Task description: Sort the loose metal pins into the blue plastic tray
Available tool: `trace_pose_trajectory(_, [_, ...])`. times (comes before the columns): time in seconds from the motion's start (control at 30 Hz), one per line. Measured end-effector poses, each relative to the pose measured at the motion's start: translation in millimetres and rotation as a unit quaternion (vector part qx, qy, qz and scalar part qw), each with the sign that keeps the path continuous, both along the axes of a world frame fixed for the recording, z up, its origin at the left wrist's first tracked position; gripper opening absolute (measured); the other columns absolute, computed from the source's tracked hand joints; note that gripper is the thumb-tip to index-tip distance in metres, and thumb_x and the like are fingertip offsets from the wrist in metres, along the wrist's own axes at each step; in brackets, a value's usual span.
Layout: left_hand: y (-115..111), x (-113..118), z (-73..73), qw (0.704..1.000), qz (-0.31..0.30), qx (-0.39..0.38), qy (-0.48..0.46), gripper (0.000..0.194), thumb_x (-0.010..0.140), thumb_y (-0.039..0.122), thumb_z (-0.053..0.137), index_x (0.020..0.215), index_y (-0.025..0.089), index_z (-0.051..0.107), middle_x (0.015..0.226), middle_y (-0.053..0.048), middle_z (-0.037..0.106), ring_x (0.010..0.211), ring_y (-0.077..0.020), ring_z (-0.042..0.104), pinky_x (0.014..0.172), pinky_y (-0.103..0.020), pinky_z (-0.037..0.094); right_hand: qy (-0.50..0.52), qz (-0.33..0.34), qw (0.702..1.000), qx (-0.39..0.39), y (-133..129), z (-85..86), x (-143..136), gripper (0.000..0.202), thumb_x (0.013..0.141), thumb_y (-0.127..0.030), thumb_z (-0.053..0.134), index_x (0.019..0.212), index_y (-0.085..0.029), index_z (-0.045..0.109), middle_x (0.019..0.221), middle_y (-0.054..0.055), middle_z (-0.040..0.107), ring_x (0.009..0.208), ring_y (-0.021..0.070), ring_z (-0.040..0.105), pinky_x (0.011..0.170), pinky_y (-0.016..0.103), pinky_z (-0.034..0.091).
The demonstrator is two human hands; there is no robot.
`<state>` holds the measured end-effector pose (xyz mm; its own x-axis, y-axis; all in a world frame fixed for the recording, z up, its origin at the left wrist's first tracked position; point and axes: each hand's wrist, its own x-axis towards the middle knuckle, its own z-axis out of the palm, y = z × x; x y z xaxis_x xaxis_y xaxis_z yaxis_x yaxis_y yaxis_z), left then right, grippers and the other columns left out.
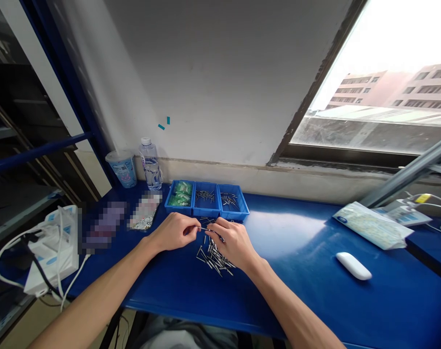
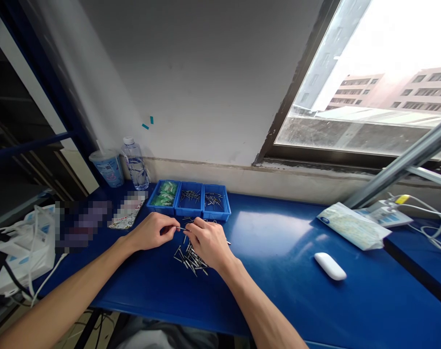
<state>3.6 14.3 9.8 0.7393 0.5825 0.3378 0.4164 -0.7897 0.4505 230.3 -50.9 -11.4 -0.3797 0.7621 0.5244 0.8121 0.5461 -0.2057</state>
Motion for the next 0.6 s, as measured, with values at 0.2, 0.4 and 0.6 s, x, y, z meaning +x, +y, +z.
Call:
trace_pose_trajectory(0.2, [0.0, 0.4, 0.5, 1.000, -0.005, -0.004, -0.001, 0.020, 0.091, 0.013, 0.058, 0.091, 0.019, 0.076, 0.073, 0.001, 0.073, 0.062, -0.0133, 0.064, 0.063, -0.024, 0.040, 0.022, 0.016, 0.999, 0.030, 0.8, -2.3, 0.0, 0.033, 0.112, -0.033, 0.046, 0.100, -0.020, 0.074, 0.084, 0.003, 0.069, 0.063, 0.0117, 0.061, 0.061, 0.026, 0.038])
trace_pose_trajectory(0.4, [-0.4, 0.2, 2.1, 1.000, -0.012, -0.002, -0.005, 0.019, 0.090, 0.012, 0.057, 0.087, 0.019, 0.074, 0.070, 0.002, 0.070, 0.060, -0.0125, 0.061, 0.062, -0.024, 0.039, 0.014, 0.009, 1.000, 0.004, 0.1, 0.1, -1.4, 0.041, 0.115, -0.036, 0.040, 0.098, -0.020, 0.074, 0.084, 0.003, 0.069, 0.065, 0.0124, 0.062, 0.060, 0.027, 0.037])
trace_pose_trajectory(0.6, [0.3, 0.1, -0.1, 1.000, -0.008, 0.000, -0.004, 0.017, 0.089, 0.013, 0.057, 0.080, 0.019, 0.070, 0.066, 0.002, 0.066, 0.059, -0.0120, 0.057, 0.061, -0.024, 0.037, 0.002, -0.002, 0.999, -0.034, 0.3, 1.0, -2.0, 0.038, 0.114, -0.037, 0.040, 0.102, -0.020, 0.072, 0.090, 0.004, 0.072, 0.070, 0.0145, 0.067, 0.061, 0.027, 0.039])
